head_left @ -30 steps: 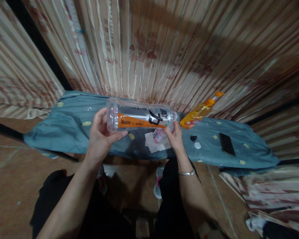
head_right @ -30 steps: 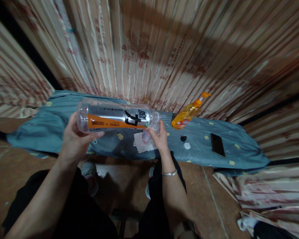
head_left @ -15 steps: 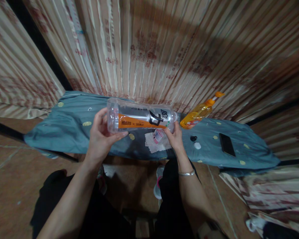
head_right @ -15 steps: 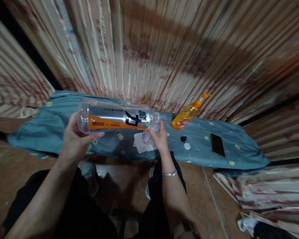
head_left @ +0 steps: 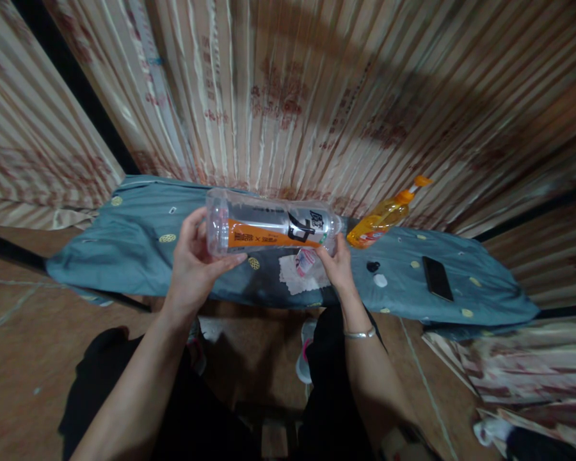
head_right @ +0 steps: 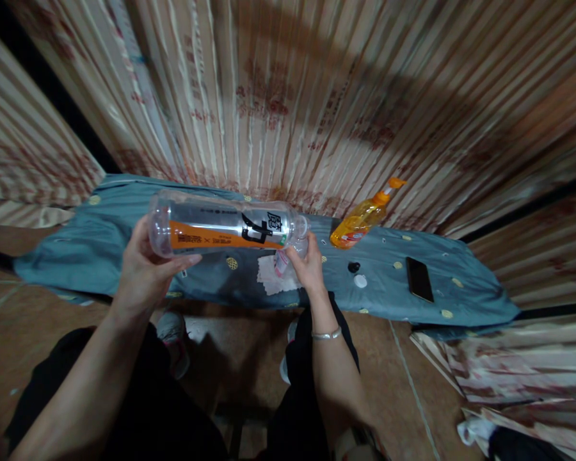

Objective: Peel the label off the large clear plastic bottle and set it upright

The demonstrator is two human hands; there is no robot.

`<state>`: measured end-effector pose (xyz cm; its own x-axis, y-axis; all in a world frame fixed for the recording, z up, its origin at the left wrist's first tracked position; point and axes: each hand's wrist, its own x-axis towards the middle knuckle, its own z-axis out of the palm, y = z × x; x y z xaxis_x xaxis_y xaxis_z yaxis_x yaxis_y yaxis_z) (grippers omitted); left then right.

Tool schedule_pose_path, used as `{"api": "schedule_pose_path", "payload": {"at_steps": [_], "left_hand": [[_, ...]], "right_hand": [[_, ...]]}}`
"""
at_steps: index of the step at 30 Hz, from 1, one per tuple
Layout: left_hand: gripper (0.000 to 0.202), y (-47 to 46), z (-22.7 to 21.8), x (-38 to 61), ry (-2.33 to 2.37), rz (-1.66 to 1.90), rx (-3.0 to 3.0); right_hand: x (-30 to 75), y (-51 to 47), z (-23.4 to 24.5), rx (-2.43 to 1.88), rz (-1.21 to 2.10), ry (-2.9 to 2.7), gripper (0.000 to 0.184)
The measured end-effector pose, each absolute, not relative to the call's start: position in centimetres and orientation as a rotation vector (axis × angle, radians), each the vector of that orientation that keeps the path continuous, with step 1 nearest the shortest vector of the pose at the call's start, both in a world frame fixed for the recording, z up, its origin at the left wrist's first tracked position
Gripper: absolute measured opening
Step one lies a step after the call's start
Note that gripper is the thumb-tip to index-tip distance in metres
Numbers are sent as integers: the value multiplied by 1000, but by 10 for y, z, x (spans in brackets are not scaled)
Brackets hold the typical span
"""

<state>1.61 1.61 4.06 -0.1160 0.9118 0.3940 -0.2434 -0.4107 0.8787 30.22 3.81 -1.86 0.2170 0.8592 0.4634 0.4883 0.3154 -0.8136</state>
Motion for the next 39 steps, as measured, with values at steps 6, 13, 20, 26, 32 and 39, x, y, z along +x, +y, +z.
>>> {"api": "schedule_pose_path", "payload": {"at_steps": [6,13,20,26,32,39], "left_hand": [[80,15,41,16,833,1665,1245],[80,13,43,17,855,1642,1229],[81,15,41,16,849,1653,1257],[83,12,44,16,876,1616,1273],[81,13,44,16,856,1642,1279],[83,12,43,15,869,1630,1274]], "right_hand": [[302,38,-17,-1332,416,-1423,37],[301,37,-16,-1340,414,-1419,37],[301,38,-16,-1341,420,-1416,38],[301,37,-16,-1334,437,-1417,39],[300,36,-14,-1335,436,-1419,38],[300,37,-15,-1339,442,-1415,38]]}}
